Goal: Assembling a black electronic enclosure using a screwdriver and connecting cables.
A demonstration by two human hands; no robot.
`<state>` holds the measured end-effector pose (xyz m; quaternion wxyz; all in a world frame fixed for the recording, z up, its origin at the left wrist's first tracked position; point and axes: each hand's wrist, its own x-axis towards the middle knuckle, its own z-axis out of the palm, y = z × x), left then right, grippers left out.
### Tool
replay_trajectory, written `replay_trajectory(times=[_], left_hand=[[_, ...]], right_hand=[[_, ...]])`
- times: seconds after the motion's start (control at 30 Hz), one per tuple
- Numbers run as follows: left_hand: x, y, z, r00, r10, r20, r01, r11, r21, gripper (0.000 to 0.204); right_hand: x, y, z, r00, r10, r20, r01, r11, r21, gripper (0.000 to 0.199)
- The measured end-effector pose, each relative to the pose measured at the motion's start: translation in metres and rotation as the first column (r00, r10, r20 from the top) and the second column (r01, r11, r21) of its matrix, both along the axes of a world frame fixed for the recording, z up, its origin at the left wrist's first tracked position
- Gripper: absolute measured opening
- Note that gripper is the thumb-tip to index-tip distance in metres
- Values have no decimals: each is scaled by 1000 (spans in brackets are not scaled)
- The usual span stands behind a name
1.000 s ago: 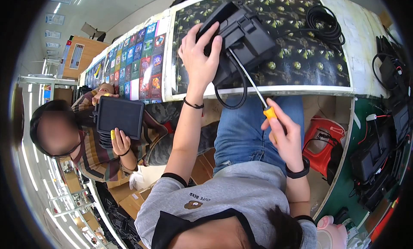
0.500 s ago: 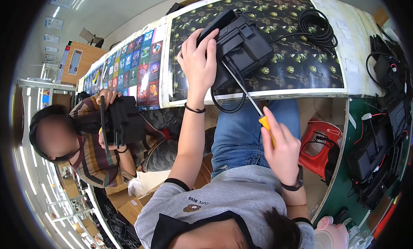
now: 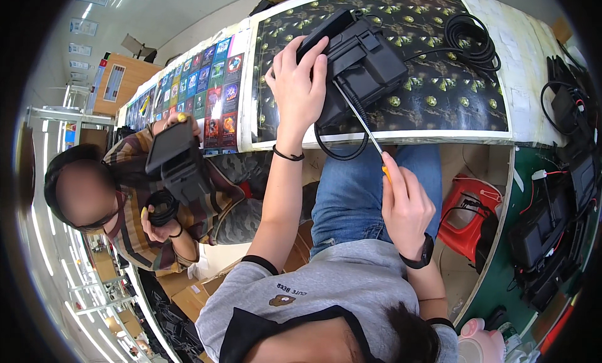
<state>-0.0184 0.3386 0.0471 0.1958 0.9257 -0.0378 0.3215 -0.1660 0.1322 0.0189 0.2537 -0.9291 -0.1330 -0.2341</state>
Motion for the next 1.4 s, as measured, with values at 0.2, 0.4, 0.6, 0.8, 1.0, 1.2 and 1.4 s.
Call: replay_trajectory(times=[0.2,0.4,0.6,0.8,1.0,1.2,1.4], left_hand=[[7,8,-2,998,-68,10,69,997,-18,29],[21,10,3,997,-75,-11,75,997,13,39],[45,30,2,982,-129,-136,125,992,-35,60],[50,35,7,950,-239,-201,234,971,-49,69],[46,28,22,952,-184,-243,224,963,148,75],[51,14,20,979,-143,-143,175,954,242,65],[39,13,16,950,-313,-20,312,937,154,60]], right_hand=[[0,-7,10,596,634,-493,262,427,865,44],[8,-13,12,473,813,-340,457,104,883,51],[-4,-51,11,662,714,-228,400,-80,913,49],[6,-74,-1,811,520,-268,383,-126,915,46],[13,-73,-4,865,418,-279,300,17,954,47],[41,-77,-20,936,207,-285,240,216,946,47],[126,-127,-22,978,-99,-183,203,662,722,43]])
